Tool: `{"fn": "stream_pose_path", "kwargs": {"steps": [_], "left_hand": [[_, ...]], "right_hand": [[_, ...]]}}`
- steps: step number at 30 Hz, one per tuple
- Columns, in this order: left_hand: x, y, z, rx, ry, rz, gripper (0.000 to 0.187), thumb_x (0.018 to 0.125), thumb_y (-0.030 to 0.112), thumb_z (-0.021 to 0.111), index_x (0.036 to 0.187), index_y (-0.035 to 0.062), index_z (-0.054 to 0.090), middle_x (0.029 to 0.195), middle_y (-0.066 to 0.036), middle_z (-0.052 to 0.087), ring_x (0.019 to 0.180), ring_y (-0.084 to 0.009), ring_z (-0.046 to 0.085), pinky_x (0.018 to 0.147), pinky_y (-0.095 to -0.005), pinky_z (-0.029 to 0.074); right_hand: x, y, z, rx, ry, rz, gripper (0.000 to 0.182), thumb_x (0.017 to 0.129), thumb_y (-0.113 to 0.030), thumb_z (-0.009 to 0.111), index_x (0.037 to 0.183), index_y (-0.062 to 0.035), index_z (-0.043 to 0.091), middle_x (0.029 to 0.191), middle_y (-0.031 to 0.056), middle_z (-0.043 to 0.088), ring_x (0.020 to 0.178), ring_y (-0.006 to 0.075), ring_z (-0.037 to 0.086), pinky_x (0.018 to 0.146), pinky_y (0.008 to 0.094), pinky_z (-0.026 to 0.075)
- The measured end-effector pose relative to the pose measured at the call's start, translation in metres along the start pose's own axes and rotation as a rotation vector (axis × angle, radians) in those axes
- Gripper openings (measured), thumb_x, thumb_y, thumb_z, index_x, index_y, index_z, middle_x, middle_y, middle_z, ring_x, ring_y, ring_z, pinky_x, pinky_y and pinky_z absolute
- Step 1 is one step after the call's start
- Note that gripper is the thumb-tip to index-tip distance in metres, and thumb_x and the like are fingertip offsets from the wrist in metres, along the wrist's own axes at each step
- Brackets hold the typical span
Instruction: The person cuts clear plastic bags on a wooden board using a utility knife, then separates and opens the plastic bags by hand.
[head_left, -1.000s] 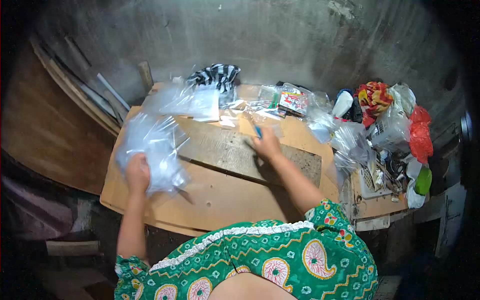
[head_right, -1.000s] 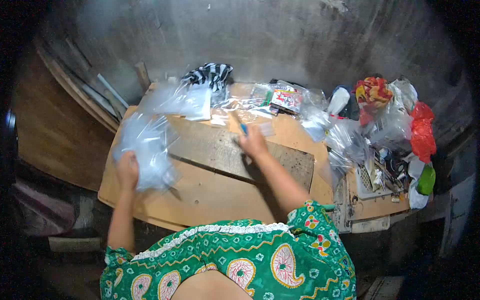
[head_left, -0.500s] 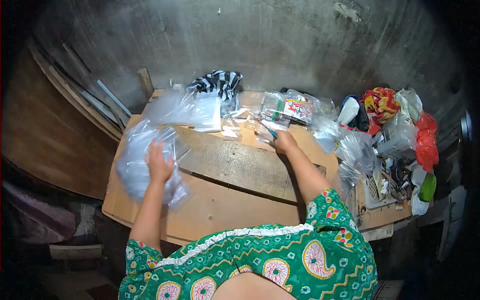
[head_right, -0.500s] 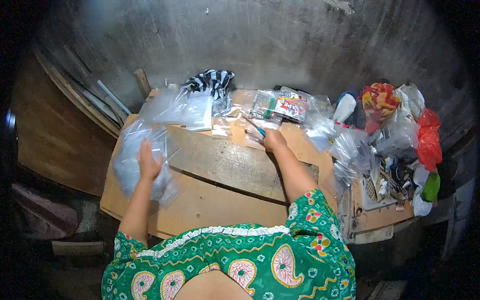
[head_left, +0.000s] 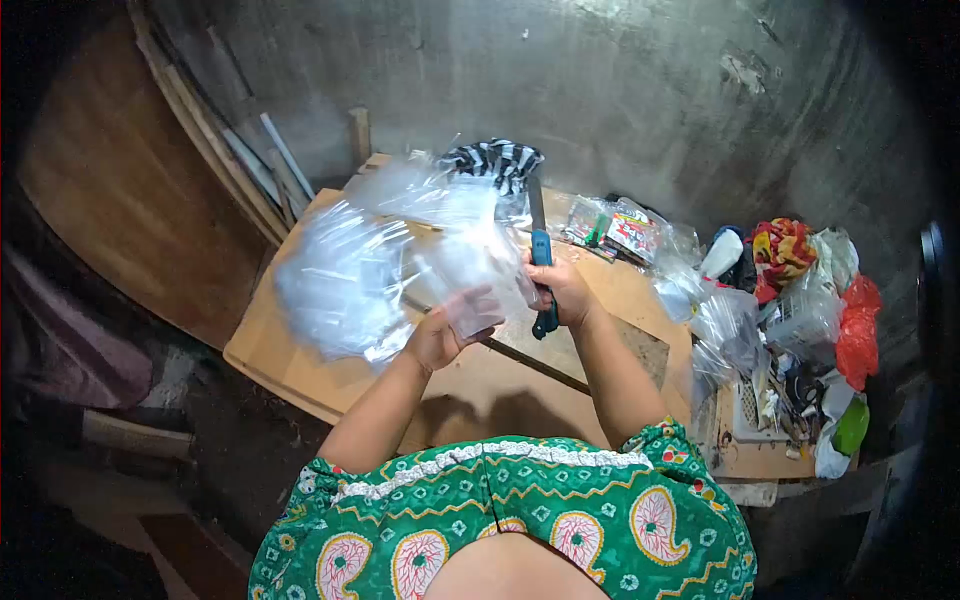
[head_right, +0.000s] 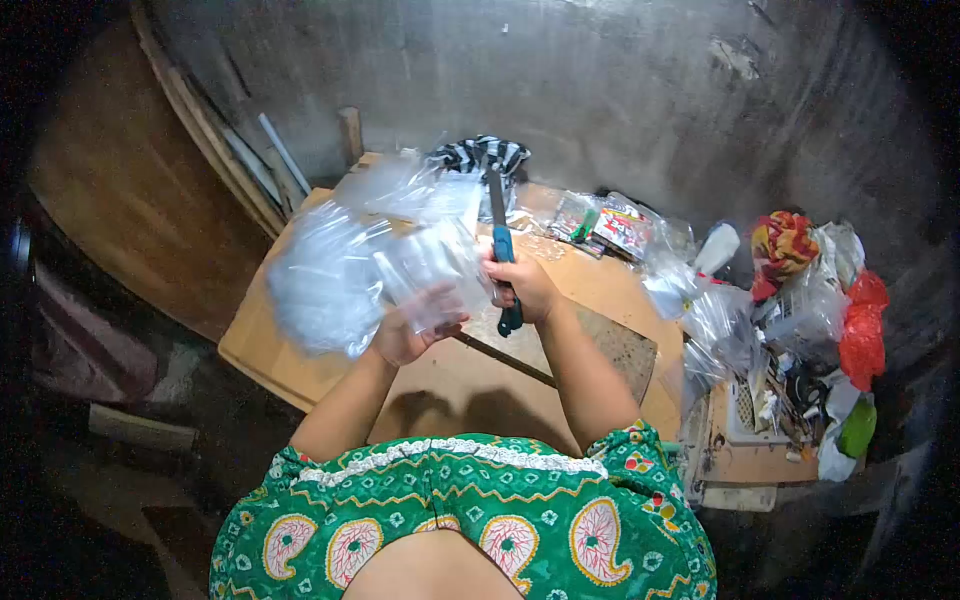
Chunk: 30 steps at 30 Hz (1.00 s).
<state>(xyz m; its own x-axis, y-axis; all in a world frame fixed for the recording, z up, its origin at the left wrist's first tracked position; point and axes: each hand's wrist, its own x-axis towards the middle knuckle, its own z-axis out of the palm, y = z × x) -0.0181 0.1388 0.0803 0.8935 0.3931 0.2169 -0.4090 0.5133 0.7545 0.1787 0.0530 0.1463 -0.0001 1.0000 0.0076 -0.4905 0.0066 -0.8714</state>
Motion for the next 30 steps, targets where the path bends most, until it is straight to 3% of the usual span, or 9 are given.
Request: {"fn": "stream_pose_path", "kwargs": {"steps": [5,9,11,12,14,16,21,26,30], "left_hand": [[-0.029,0.003,-0.020,-0.306,0.227,-0.013,0.046,0.084,0.034,0.049,0.121,0.0076,0.043,0.109,-0.010,0.054,0.099,-0.0281,0.054,0.082,-0.0399,0.046],[-0.033,-0.012,-0.040,0.121,0.621,-0.116,0.028,0.085,0.021,0.053,0.108,0.0059,0.050,0.102,-0.007,0.057,0.084,-0.0220,0.060,0.070,-0.0346,0.051],[-0.034,-0.010,-0.052,0.126,0.643,-0.064,0.022,0.082,0.016,0.058,0.101,0.0057,0.055,0.089,-0.005,0.061,0.072,-0.0171,0.061,0.064,-0.0279,0.050],[-0.032,0.001,-0.060,0.471,0.735,-0.036,0.017,0.082,0.018,0.059,0.093,0.0054,0.057,0.082,-0.004,0.061,0.069,-0.0149,0.060,0.060,-0.0263,0.048],[-0.025,0.040,-0.065,1.091,0.911,0.133,0.015,0.079,0.018,0.060,0.077,0.0035,0.061,0.068,-0.006,0.061,0.062,-0.0153,0.059,0.054,-0.0274,0.044],[-0.022,0.096,-0.051,1.783,0.954,0.410,0.014,0.078,0.018,0.057,0.076,0.0052,0.062,0.074,-0.014,0.060,0.066,-0.0314,0.057,0.059,-0.0389,0.045],[-0.018,0.155,0.013,2.233,0.836,0.692,0.009,0.078,0.017,0.054,0.073,0.0093,0.056,0.075,-0.010,0.055,0.067,-0.0312,0.056,0.060,-0.0404,0.045],[-0.015,0.071,0.006,2.351,0.669,0.312,0.004,0.074,0.009,0.049,0.072,0.0085,0.052,0.069,-0.010,0.053,0.056,-0.0271,0.058,0.046,-0.0378,0.047],[-0.023,-0.033,-0.020,2.148,0.450,-0.091,0.007,0.073,0.006,0.050,0.072,0.0043,0.057,0.074,-0.015,0.057,0.063,-0.0298,0.060,0.053,-0.0403,0.049]], "right_hand": [[-0.002,0.060,-0.028,-0.069,0.123,0.047,0.013,0.079,-0.018,0.060,0.084,-0.0121,0.049,0.060,-0.0028,0.046,0.038,0.0042,0.032,0.035,0.0199,0.024],[-0.010,0.084,-0.027,-0.086,0.227,0.101,0.014,0.078,-0.016,0.061,0.083,-0.0121,0.049,0.059,-0.0036,0.045,0.041,0.0053,0.034,0.036,0.0212,0.026],[-0.007,0.100,-0.041,-0.045,0.181,0.125,0.014,0.078,-0.016,0.062,0.082,-0.0113,0.049,0.059,-0.0035,0.045,0.040,0.0061,0.034,0.035,0.0213,0.025],[-0.005,0.107,-0.051,-0.148,0.285,0.201,0.019,0.077,-0.019,0.064,0.088,-0.0074,0.054,0.066,0.0009,0.052,0.050,0.0116,0.047,0.042,0.0260,0.038],[-0.001,0.119,-0.065,-0.494,0.345,0.166,0.024,0.075,-0.020,0.065,0.093,-0.0062,0.055,0.073,0.0039,0.055,0.060,0.0152,0.051,0.052,0.0287,0.042],[-0.008,0.110,-0.054,-0.906,0.381,0.135,0.039,0.072,-0.024,0.067,0.104,-0.0039,0.056,0.092,0.0110,0.059,0.085,0.0221,0.055,0.077,0.0329,0.044],[-0.031,0.089,-0.020,-1.095,0.361,0.013,0.041,0.072,-0.024,0.065,0.105,-0.0022,0.055,0.089,0.0141,0.059,0.081,0.0226,0.056,0.072,0.0325,0.044],[-0.066,0.089,-0.012,-1.261,0.295,-0.053,0.043,0.071,-0.021,0.065,0.107,-0.0023,0.052,0.091,0.0190,0.058,0.083,0.0310,0.057,0.074,0.0373,0.044],[-0.095,0.095,-0.011,-1.358,0.288,0.036,0.043,0.070,-0.015,0.064,0.109,-0.0047,0.051,0.096,0.0191,0.056,0.088,0.0340,0.055,0.075,0.0388,0.045]]}}
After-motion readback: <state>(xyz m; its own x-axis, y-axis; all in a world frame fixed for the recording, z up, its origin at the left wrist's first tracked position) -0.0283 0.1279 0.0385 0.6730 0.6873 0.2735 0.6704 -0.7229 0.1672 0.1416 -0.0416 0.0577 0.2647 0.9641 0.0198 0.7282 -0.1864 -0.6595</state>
